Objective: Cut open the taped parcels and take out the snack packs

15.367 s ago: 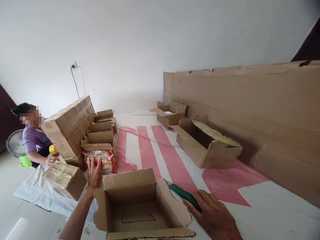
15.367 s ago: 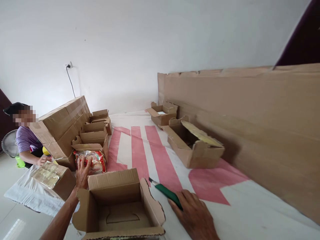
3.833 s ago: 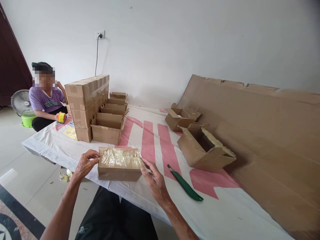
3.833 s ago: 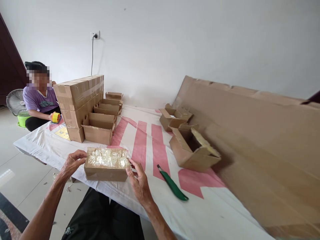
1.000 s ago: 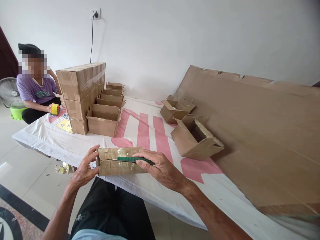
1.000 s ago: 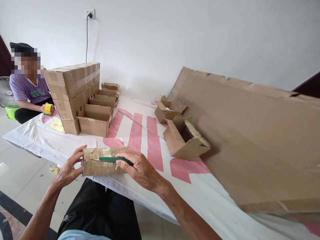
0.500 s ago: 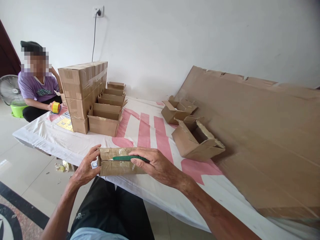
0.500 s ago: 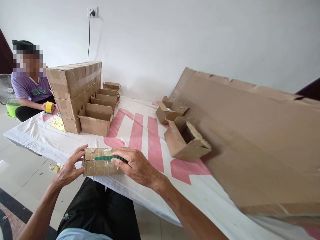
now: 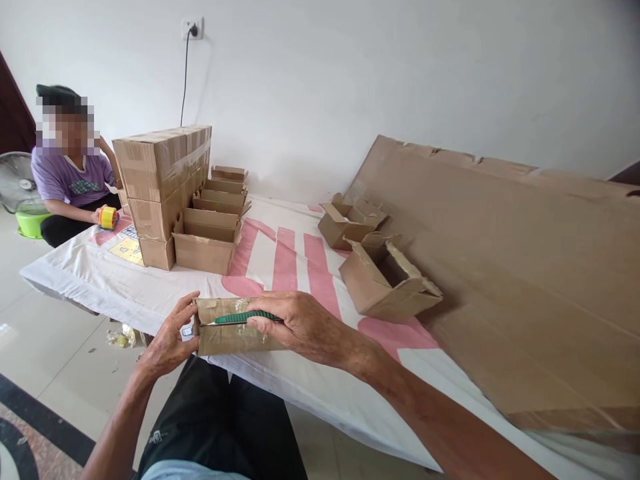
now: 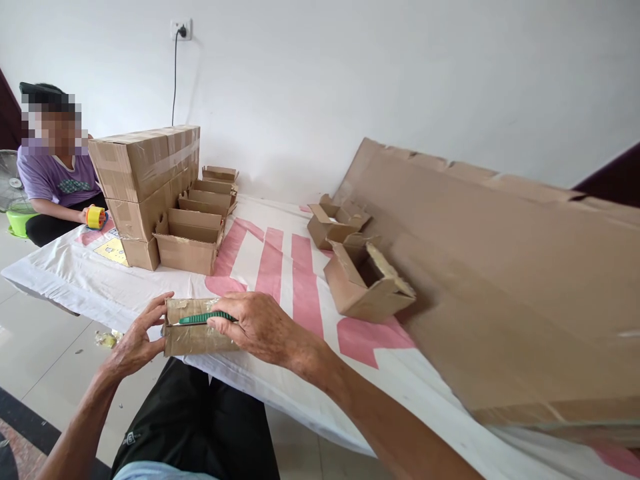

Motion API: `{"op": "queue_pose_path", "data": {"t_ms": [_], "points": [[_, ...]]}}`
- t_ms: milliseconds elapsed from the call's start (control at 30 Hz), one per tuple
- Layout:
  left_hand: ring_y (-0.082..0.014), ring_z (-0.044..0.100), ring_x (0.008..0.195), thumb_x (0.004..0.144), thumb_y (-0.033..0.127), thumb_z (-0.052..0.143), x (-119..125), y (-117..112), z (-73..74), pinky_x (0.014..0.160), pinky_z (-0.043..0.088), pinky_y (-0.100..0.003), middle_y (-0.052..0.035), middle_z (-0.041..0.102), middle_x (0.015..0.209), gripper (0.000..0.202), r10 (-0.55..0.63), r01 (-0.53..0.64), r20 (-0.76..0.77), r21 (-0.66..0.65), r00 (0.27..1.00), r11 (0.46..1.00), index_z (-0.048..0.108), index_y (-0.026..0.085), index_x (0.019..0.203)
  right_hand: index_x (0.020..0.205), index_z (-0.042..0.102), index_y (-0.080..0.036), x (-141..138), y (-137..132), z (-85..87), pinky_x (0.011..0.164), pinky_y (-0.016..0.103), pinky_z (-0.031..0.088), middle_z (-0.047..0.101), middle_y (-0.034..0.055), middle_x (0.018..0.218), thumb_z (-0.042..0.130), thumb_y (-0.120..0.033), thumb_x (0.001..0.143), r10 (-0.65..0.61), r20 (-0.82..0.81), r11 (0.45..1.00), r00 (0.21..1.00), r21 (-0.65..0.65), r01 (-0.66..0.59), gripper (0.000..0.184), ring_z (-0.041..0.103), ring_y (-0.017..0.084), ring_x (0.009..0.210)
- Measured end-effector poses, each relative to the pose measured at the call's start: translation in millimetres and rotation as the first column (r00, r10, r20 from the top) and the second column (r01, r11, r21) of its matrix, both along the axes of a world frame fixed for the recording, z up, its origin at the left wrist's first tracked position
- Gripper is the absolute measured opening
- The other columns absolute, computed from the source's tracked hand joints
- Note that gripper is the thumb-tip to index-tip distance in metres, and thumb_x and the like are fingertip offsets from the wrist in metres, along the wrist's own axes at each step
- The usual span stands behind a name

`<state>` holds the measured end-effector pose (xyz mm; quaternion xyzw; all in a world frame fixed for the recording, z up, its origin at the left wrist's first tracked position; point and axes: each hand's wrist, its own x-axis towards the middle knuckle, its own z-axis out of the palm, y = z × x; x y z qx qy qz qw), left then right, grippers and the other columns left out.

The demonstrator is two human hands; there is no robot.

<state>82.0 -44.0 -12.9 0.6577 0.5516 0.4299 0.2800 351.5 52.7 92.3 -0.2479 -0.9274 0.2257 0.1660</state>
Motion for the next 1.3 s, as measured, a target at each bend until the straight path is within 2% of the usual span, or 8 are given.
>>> {"op": "queue_pose_path", "data": {"t_ms": [200, 333, 600, 800, 967, 1200, 1300], "points": [[-0.0337, 0.047, 0.153, 0.085, 0.014, 0.065, -0.2, 2.0, 4.2, 0.118, 0.051, -0.048, -0.0107, 0.049, 0.165, 0.053, -0.003, 0.004, -0.050, 0.021, 0.999, 1.000, 0.071, 0.028, 0.136, 0.092, 0.076, -0.018, -17.4, -1.3, 22.9, 0.066, 0.030, 0.032, 0.075, 0.0045, 0.086, 0.058, -0.026, 0.106, -0.012, 0.224, 0.987, 0.975, 0.158, -0.024, 0.024, 0.061, 0.017, 0.079], [-0.0324, 0.053, 0.146, 0.081, 0.012, 0.063, -1.5, 5.9, 4.9, 0.109, 0.056, -0.044, -0.0112, 0.054, 0.157, 0.056, 0.004, -0.002, -0.071, 0.023, 0.997, 1.000, 0.072, 0.028, 0.134, 0.088, 0.072, -0.016, -24.5, 2.1, 27.6, 0.063, 0.030, 0.025, 0.072, 0.0045, 0.086, 0.056, -0.024, 0.107, -0.007, 0.304, 0.970, 0.953, 0.233, -0.067, 0.026, 0.058, 0.015, 0.077], [-0.0298, 0.058, 0.136, 0.081, 0.017, 0.063, -1.7, 11.0, 6.5, 0.103, 0.057, -0.042, -0.0098, 0.058, 0.147, 0.049, 0.003, -0.003, -0.064, 0.007, 0.998, 1.000, 0.072, 0.027, 0.129, 0.089, 0.071, -0.017, -12.8, 11.9, 22.0, 0.064, 0.031, 0.026, 0.073, 0.0046, 0.087, 0.056, -0.027, 0.108, -0.016, 0.316, 0.971, 0.949, 0.232, -0.061, 0.026, 0.058, 0.016, 0.077], [-0.0277, 0.061, 0.129, 0.078, 0.017, 0.063, 1.0, 10.8, 9.5, 0.100, 0.056, -0.041, -0.0073, 0.058, 0.146, 0.049, 0.020, -0.021, -0.099, -0.008, 0.995, 1.000, 0.072, 0.028, 0.125, 0.092, 0.073, -0.016, -24.6, 8.1, 24.0, 0.061, 0.031, 0.024, 0.073, 0.0055, 0.088, 0.056, -0.029, 0.109, -0.042, 0.371, 0.949, 0.928, 0.304, -0.078, 0.027, 0.059, 0.016, 0.077], [-0.0277, 0.061, 0.128, 0.076, 0.018, 0.063, 1.2, 12.3, 10.8, 0.099, 0.056, -0.041, -0.0070, 0.058, 0.145, 0.051, 0.033, -0.035, -0.121, -0.015, 0.992, 0.999, 0.072, 0.028, 0.125, 0.096, 0.074, -0.016, -25.4, 6.0, 25.3, 0.060, 0.031, 0.022, 0.074, 0.0065, 0.093, 0.056, -0.033, 0.110, -0.036, 0.405, 0.950, 0.914, 0.299, -0.095, 0.029, 0.060, 0.016, 0.078], [-0.0265, 0.063, 0.123, 0.075, 0.018, 0.063, 2.4, 13.1, 12.3, 0.095, 0.057, -0.039, -0.0069, 0.059, 0.142, 0.045, 0.062, -0.064, -0.140, -0.011, 0.988, 0.998, 0.072, 0.027, 0.118, 0.095, 0.074, -0.016, -23.3, 8.2, 10.6, 0.062, 0.030, 0.025, 0.076, 0.0070, 0.096, 0.058, -0.035, 0.110, -0.042, 0.362, 0.957, 0.931, 0.284, -0.067, 0.029, 0.063, 0.016, 0.080], [-0.0260, 0.063, 0.122, 0.074, 0.017, 0.063, 3.8, 13.6, 13.9, 0.099, 0.056, -0.040, -0.0071, 0.059, 0.141, 0.045, 0.051, -0.052, -0.133, -0.001, 0.990, 0.999, 0.072, 0.026, 0.118, 0.098, 0.075, -0.016, -19.8, 9.6, 4.9, 0.063, 0.030, 0.028, 0.078, 0.0068, 0.099, 0.057, -0.033, 0.110, -0.034, 0.333, 0.958, 0.942, 0.280, -0.064, 0.027, 0.065, 0.017, 0.084]]}}
